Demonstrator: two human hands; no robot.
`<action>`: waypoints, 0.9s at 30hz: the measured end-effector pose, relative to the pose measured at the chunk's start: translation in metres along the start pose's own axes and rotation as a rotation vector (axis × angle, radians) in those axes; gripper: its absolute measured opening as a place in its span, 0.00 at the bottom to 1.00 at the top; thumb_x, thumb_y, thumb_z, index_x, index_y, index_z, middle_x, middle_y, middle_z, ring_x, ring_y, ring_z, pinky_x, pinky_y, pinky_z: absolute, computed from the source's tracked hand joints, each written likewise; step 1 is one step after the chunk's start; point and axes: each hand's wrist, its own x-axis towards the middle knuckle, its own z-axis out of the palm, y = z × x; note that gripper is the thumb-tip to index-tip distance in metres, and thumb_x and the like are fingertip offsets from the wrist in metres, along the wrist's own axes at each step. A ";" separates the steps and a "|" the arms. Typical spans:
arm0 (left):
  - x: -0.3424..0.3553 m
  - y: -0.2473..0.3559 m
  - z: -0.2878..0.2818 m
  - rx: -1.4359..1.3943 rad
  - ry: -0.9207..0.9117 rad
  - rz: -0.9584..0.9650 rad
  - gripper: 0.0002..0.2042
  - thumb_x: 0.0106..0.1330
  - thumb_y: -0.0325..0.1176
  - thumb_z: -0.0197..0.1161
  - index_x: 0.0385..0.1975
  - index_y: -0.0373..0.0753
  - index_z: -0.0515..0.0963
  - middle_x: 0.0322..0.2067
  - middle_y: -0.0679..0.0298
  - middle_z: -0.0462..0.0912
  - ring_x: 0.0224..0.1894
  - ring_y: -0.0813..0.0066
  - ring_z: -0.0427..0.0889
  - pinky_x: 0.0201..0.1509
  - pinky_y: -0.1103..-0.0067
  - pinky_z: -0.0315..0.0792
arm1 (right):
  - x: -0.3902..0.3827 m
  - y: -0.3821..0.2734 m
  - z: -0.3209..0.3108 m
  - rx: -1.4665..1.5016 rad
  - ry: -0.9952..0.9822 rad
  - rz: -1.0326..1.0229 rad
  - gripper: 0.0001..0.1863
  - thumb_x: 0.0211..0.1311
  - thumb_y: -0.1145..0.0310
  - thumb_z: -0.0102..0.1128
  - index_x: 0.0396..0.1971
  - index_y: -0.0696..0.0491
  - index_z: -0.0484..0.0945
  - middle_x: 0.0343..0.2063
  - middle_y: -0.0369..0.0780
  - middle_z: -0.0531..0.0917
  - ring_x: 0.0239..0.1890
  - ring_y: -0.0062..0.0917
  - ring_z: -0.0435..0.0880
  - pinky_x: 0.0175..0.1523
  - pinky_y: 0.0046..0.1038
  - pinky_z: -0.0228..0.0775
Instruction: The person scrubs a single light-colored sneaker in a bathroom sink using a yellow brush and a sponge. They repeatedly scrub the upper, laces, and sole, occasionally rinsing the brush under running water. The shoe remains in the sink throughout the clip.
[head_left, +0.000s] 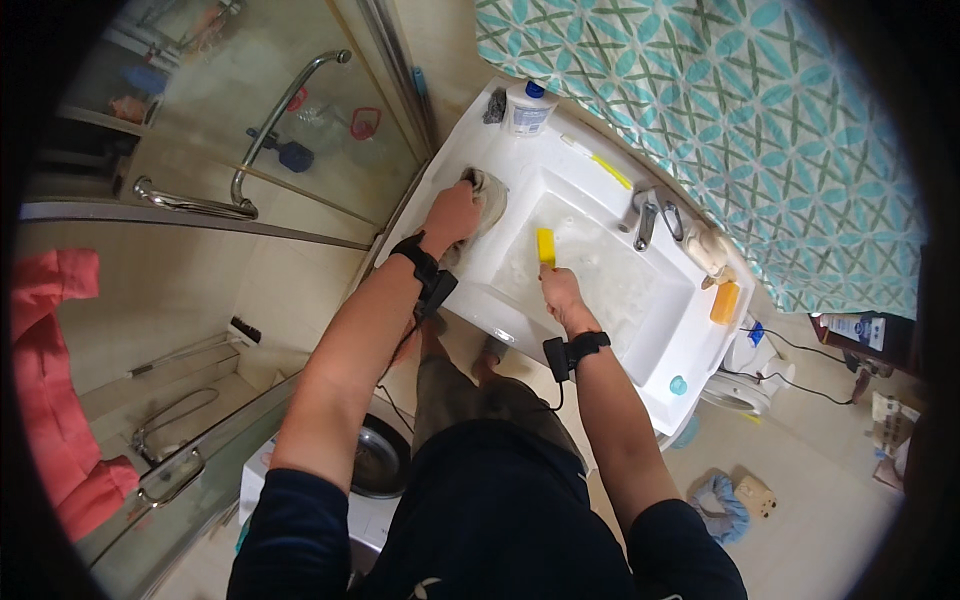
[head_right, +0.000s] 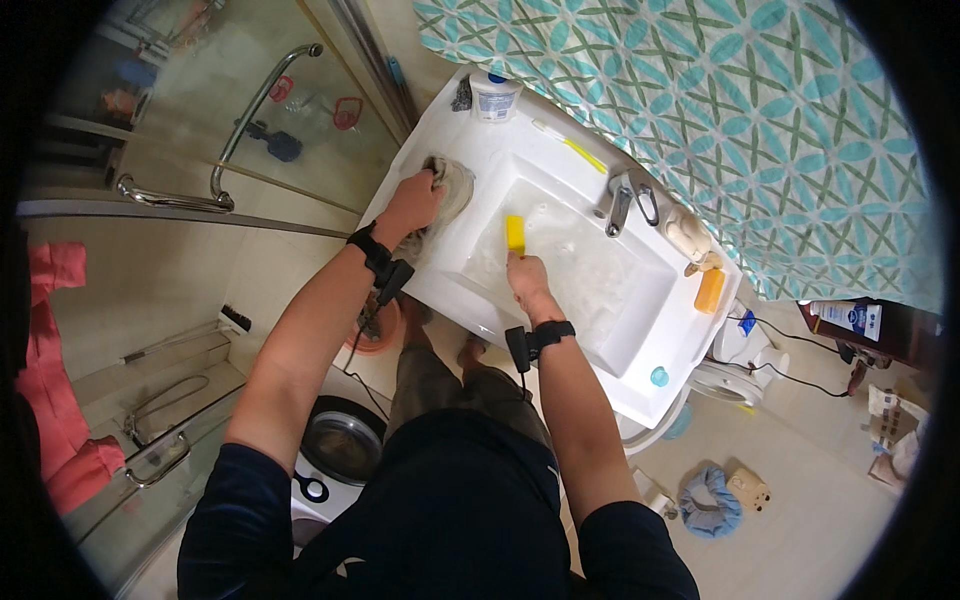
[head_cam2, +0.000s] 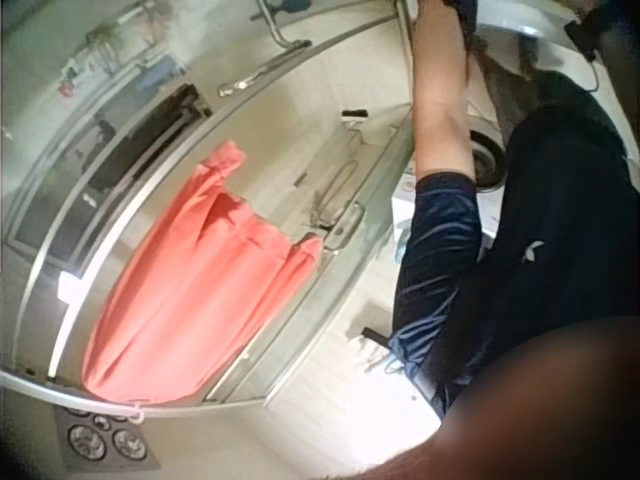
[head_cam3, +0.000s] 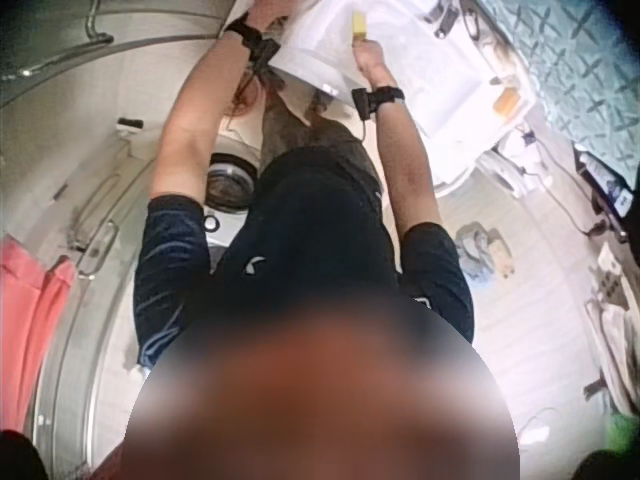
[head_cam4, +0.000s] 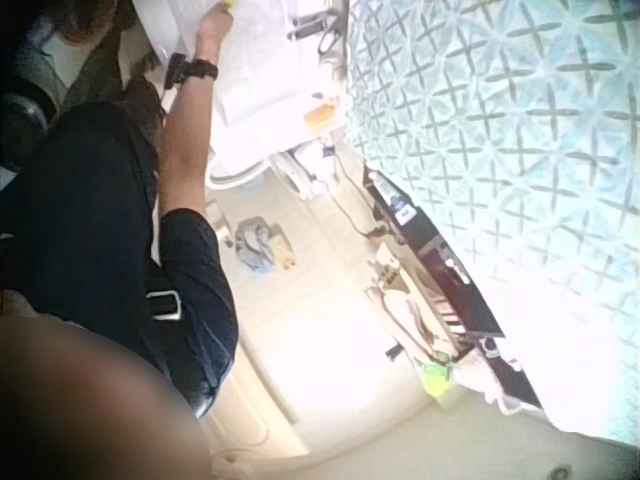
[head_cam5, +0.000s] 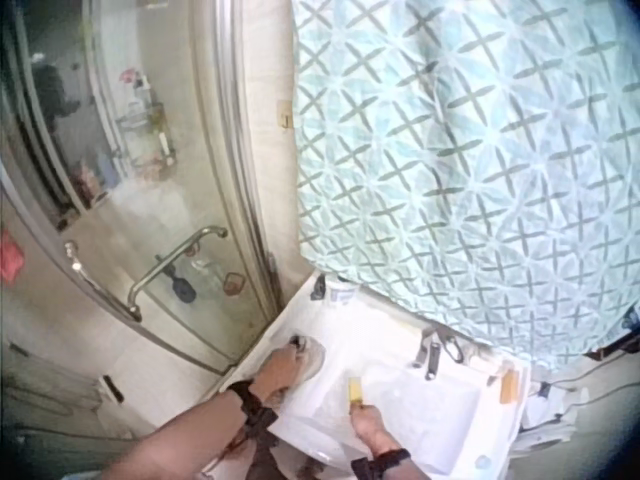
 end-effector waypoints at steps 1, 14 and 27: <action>0.003 -0.002 0.002 -0.204 -0.030 -0.118 0.16 0.76 0.39 0.54 0.46 0.29 0.75 0.41 0.47 0.83 0.41 0.52 0.82 0.46 0.61 0.75 | 0.014 0.008 -0.004 -0.004 0.019 0.011 0.21 0.71 0.51 0.53 0.33 0.55 0.77 0.17 0.33 0.69 0.12 0.24 0.65 0.15 0.31 0.54; 0.014 -0.032 0.017 -1.404 -0.237 -0.426 0.18 0.78 0.45 0.56 0.57 0.39 0.72 0.48 0.60 0.81 0.49 0.65 0.80 0.56 0.70 0.76 | 0.074 0.037 -0.019 -0.067 0.076 -0.022 0.23 0.75 0.55 0.49 0.36 0.63 0.80 0.23 0.45 0.81 0.24 0.36 0.79 0.28 0.38 0.68; 0.014 -0.032 0.007 -1.553 -0.248 -0.538 0.25 0.77 0.55 0.49 0.59 0.40 0.70 0.55 0.54 0.80 0.51 0.62 0.81 0.55 0.73 0.73 | -0.029 -0.110 0.062 -0.550 0.214 -0.770 0.29 0.76 0.48 0.47 0.34 0.62 0.82 0.34 0.61 0.84 0.41 0.59 0.83 0.47 0.51 0.75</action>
